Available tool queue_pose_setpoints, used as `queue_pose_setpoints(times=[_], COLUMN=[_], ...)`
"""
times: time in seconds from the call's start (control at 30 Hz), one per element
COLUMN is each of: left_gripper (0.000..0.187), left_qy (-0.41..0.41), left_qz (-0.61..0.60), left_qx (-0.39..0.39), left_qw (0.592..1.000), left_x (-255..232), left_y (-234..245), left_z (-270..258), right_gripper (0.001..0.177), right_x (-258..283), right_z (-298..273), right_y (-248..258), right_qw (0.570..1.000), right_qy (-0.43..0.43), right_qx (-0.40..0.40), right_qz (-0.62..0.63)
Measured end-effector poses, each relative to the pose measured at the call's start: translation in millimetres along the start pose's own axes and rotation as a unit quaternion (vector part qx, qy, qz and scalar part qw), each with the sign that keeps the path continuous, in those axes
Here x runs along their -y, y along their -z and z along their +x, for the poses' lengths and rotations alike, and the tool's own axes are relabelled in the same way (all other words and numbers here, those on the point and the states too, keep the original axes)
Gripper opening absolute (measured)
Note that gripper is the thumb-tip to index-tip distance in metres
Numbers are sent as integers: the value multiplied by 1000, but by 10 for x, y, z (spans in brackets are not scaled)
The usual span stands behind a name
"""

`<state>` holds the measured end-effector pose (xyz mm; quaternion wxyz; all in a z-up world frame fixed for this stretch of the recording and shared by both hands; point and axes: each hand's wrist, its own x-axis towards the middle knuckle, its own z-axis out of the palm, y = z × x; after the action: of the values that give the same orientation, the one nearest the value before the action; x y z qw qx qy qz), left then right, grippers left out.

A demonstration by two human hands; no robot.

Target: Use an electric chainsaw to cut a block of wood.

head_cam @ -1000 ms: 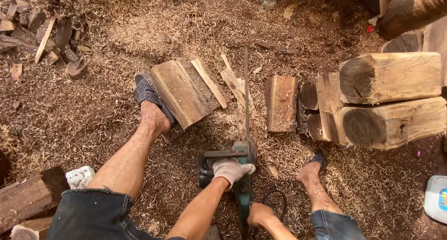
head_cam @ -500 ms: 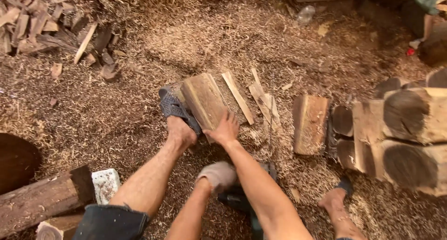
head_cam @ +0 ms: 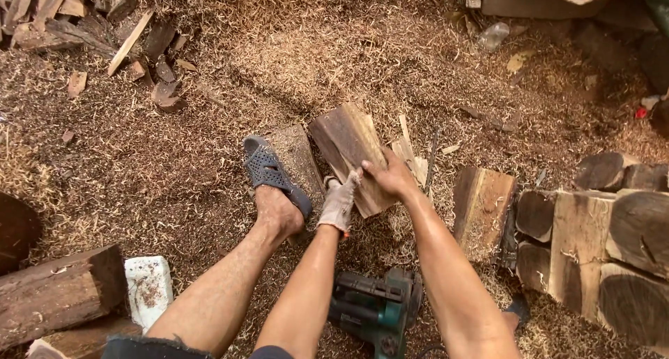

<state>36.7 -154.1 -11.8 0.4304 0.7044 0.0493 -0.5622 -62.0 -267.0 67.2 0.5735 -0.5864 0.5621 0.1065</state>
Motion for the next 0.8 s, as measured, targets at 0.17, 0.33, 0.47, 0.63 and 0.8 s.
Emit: queue_pose_setpoints(times=[0.17,0.33,0.47,0.63,0.8], left_gripper=[62,83,99,94,103], left_qy=[51,-22,-30,16,-13], left_qz=[-110,139,231,259,371], left_qx=[-72,-170,-213,-162,-88], left_qw=[990,975,949,952,925], left_x=[97,-204,-490,-333,-873], left_y=[-99,196,168,197,377], left_z=[289,-332,-783,-461,-1105], right_gripper=[80,92,89,86,73], right_x=[-48,-457,-706,-510,-665], right_z=[194,369,667,359,-391], right_y=[-310,-654,-844,-716,-567], right_qw=[978,991,989,993,995], right_qy=[-38,-29,54,5,-6], right_qx=[-139,-130,-135,-108,-104], right_qz=[-154,1,29,55,2])
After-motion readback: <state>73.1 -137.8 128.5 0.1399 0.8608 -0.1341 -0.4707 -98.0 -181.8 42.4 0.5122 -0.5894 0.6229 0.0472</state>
